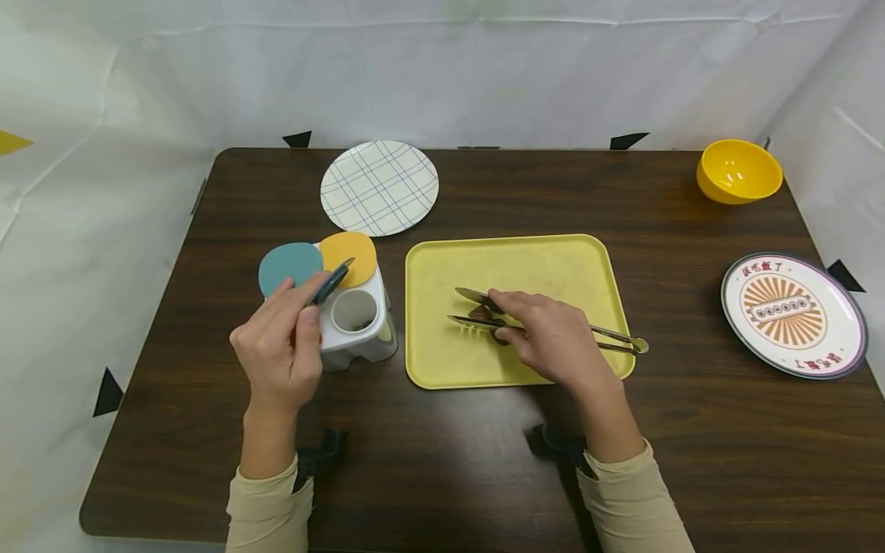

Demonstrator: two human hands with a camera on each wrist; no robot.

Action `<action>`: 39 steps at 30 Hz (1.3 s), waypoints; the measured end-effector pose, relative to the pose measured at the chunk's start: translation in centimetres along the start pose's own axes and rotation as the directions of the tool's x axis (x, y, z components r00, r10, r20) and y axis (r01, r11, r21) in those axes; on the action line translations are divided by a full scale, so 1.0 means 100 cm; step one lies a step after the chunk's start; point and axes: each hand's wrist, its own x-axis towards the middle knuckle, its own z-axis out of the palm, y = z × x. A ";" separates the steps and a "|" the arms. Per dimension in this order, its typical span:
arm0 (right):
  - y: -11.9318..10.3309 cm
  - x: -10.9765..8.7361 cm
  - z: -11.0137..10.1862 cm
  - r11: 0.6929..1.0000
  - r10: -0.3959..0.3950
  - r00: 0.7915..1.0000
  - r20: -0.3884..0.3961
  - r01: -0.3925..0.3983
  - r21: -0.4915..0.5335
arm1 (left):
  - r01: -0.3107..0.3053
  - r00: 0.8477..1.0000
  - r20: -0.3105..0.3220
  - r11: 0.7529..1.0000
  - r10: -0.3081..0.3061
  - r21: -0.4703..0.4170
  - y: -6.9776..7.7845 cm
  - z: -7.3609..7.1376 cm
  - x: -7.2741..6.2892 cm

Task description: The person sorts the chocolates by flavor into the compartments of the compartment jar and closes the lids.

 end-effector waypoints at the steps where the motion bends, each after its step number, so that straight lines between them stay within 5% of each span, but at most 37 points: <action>1: 0.000 0.000 0.000 1.000 0.000 1.000 0.000 0.000 0.001 | 0.000 1.000 0.000 1.000 0.000 -0.001 0.000 0.000 0.000; 28: 0.002 0.001 -0.005 0.998 -0.064 0.990 -0.128 0.065 0.005 | 0.001 1.000 0.000 1.000 -0.001 0.002 0.000 0.001 0.000; 33: -0.004 0.001 -0.013 0.992 -0.119 0.969 -0.217 0.127 0.025 | 0.002 1.000 0.000 1.000 -0.002 0.002 0.000 0.000 0.000; 39: -0.018 0.002 -0.027 0.973 -0.208 0.921 -0.329 0.228 0.023 | 0.003 1.000 0.002 1.000 -0.003 0.002 0.000 0.000 0.000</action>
